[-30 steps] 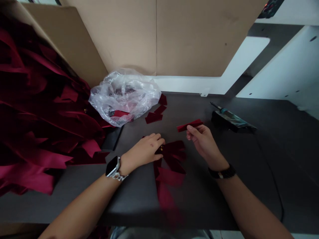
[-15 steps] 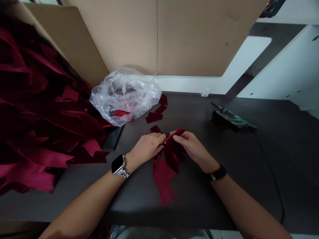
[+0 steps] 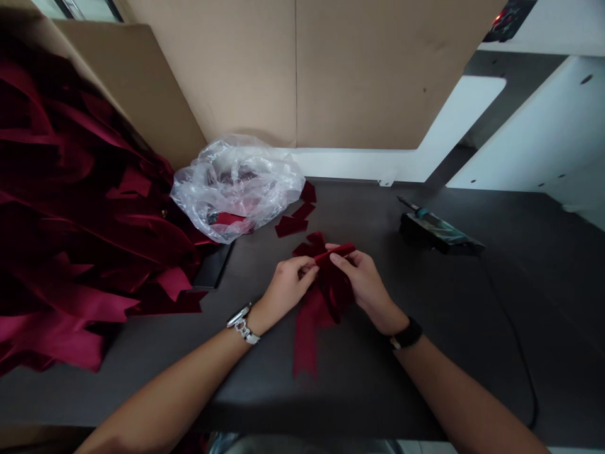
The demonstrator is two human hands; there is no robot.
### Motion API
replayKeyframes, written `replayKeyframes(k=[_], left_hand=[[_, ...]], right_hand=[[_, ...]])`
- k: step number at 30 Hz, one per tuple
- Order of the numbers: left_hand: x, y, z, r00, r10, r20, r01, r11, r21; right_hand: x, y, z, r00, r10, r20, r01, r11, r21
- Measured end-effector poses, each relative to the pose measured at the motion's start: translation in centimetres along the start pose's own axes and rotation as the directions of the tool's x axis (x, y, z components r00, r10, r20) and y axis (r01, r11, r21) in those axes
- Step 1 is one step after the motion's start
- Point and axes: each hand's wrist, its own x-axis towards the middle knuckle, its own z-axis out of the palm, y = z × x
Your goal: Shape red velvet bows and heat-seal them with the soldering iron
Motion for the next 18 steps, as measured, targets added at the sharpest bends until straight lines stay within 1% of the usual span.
replayKeyframes(k=[1, 2, 3, 4, 5, 6, 7, 9, 11, 14, 16, 18], left_hand=[[0.1, 0.0, 0.3, 0.998, -0.064, -0.012, 0.061, 0.984, -0.167], [0.1, 0.1, 0.6, 0.992, -0.123, -0.015, 0.111, 0.938, -0.329], [0.1, 0.2, 0.8, 0.985, -0.171, -0.017, 0.143, 0.872, -0.467], [0.1, 0.4, 0.9, 0.979, -0.202, -0.023, 0.153, 0.808, -0.569], [0.1, 0.5, 1.0, 0.976, -0.216, -0.033, 0.147, 0.761, -0.632], [0.1, 0.7, 1.0, 0.975, -0.218, -0.046, 0.134, 0.737, -0.662], [0.0, 0.9, 0.9, 0.975, -0.213, -0.059, 0.120, 0.735, -0.668], [-0.1, 1.3, 0.7, 0.978, -0.193, -0.077, 0.099, 0.758, -0.645], [-0.2, 1.6, 0.5, 0.983, -0.165, -0.077, 0.083, 0.780, -0.621], [-0.2, 1.6, 0.6, 0.990, -0.113, -0.084, 0.035, 0.776, -0.630], [-0.2, 1.6, 0.9, 0.988, -0.102, -0.117, 0.001, 0.759, -0.651], [-0.2, 1.6, 1.2, 0.980, -0.110, -0.164, -0.026, 0.751, -0.660]], right_hand=[[0.0, 0.0, 0.0, 0.999, -0.030, -0.017, 0.030, 1.000, -0.005], [-0.1, 0.0, 0.1, 0.998, -0.062, -0.033, 0.061, 0.998, -0.008], [-0.1, 0.0, 0.2, 0.995, -0.093, -0.047, 0.093, 0.996, -0.006], [-0.2, 0.0, 0.3, 0.991, -0.119, -0.058, 0.120, 0.993, 0.003], [-0.4, -0.1, 0.4, 0.989, -0.136, -0.064, 0.138, 0.990, 0.018], [-0.5, -0.2, 0.5, 0.988, -0.143, -0.064, 0.146, 0.989, 0.038], [-0.6, -0.3, 0.6, 0.988, -0.142, -0.059, 0.146, 0.987, 0.061], [-0.8, -0.5, 0.9, 0.989, -0.141, -0.048, 0.145, 0.983, 0.108], [-0.9, -0.6, 0.9, 0.985, -0.166, -0.045, 0.170, 0.978, 0.123], [-1.0, -0.5, 0.9, 0.967, -0.253, -0.039, 0.255, 0.966, 0.039], [-1.1, -0.2, 0.9, 0.953, -0.301, -0.027, 0.300, 0.953, -0.032], [-1.2, 0.2, 0.9, 0.945, -0.327, -0.021, 0.325, 0.943, -0.069]])
